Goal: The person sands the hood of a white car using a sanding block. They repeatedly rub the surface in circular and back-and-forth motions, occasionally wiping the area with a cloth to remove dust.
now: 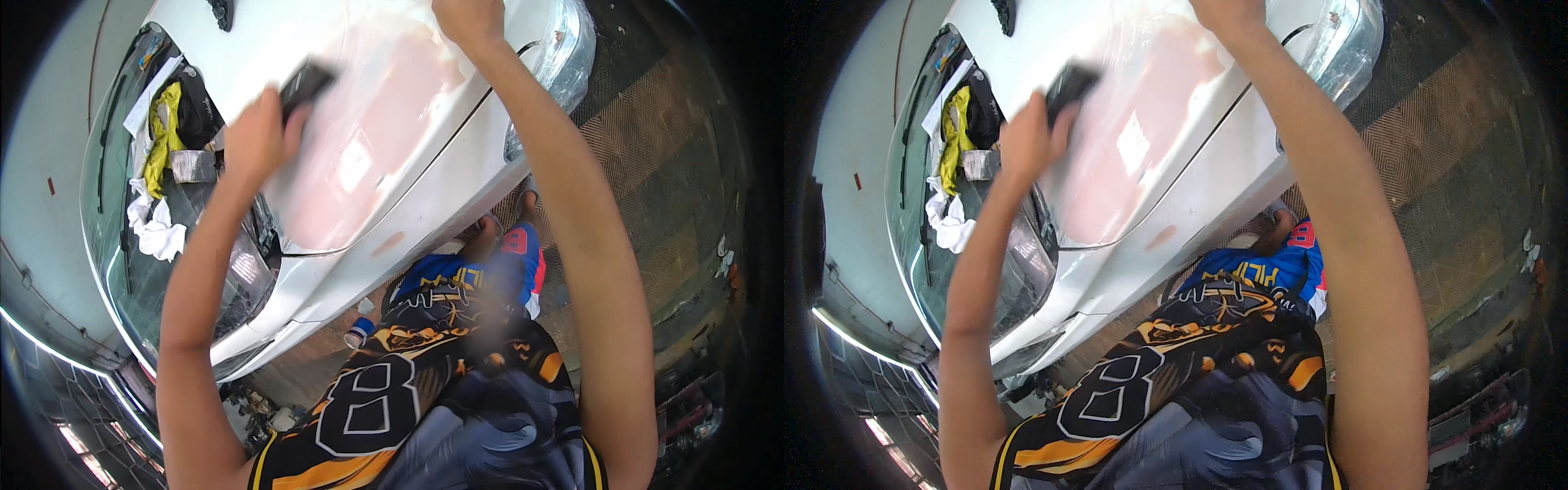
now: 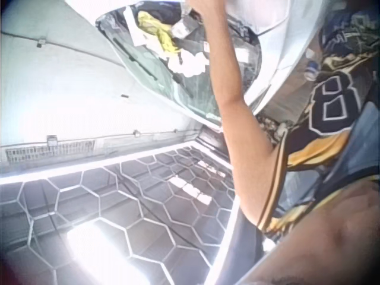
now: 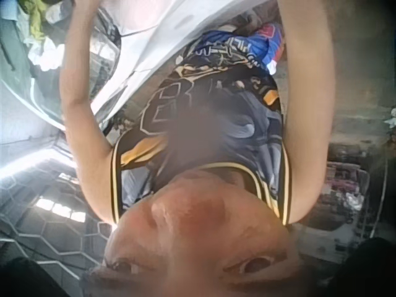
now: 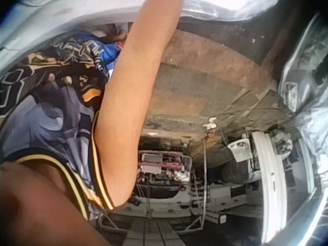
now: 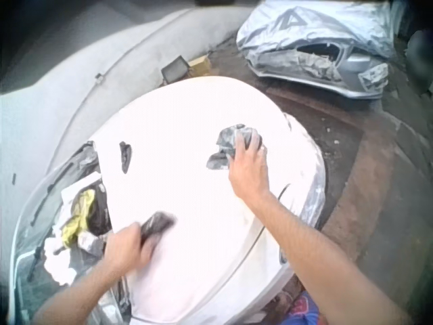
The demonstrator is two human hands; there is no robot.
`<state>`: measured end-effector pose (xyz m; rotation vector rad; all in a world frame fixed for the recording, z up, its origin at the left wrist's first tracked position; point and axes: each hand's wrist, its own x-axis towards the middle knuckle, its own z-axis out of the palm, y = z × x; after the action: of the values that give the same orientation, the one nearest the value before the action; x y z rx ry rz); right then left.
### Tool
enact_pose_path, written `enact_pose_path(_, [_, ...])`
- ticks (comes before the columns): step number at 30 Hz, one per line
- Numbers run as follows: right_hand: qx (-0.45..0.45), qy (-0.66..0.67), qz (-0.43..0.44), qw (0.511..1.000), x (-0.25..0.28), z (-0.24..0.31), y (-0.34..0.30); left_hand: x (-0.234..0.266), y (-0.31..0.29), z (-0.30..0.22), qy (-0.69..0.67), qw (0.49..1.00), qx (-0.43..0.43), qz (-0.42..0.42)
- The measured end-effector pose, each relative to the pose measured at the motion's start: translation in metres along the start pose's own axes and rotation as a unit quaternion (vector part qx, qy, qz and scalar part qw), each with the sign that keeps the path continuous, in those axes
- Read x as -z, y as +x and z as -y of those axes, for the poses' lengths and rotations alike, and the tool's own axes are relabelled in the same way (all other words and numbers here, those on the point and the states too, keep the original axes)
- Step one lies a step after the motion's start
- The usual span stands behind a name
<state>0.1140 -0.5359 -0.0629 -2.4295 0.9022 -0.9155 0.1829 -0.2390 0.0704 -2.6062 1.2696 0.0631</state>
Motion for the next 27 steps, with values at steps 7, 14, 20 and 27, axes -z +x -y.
enact_pose_path(7, [-0.033,0.018,0.023,0.999,0.004,-0.021,-0.002,0.002,0.033,-0.014,-0.016,0.999,-0.032,-0.009])
enact_pose_path(14, [0.009,0.012,-0.026,1.000,-0.007,-0.007,-0.001,0.006,0.071,-0.013,0.007,0.999,-0.038,-0.035])
enact_pose_path(20, [0.000,0.029,-0.025,0.999,-0.008,-0.025,0.000,0.007,0.009,0.001,0.000,0.999,-0.035,0.003])
enact_pose_path(27, [0.004,0.041,-0.008,0.999,0.001,-0.004,-0.005,0.006,0.077,-0.010,0.030,0.998,-0.026,-0.044])
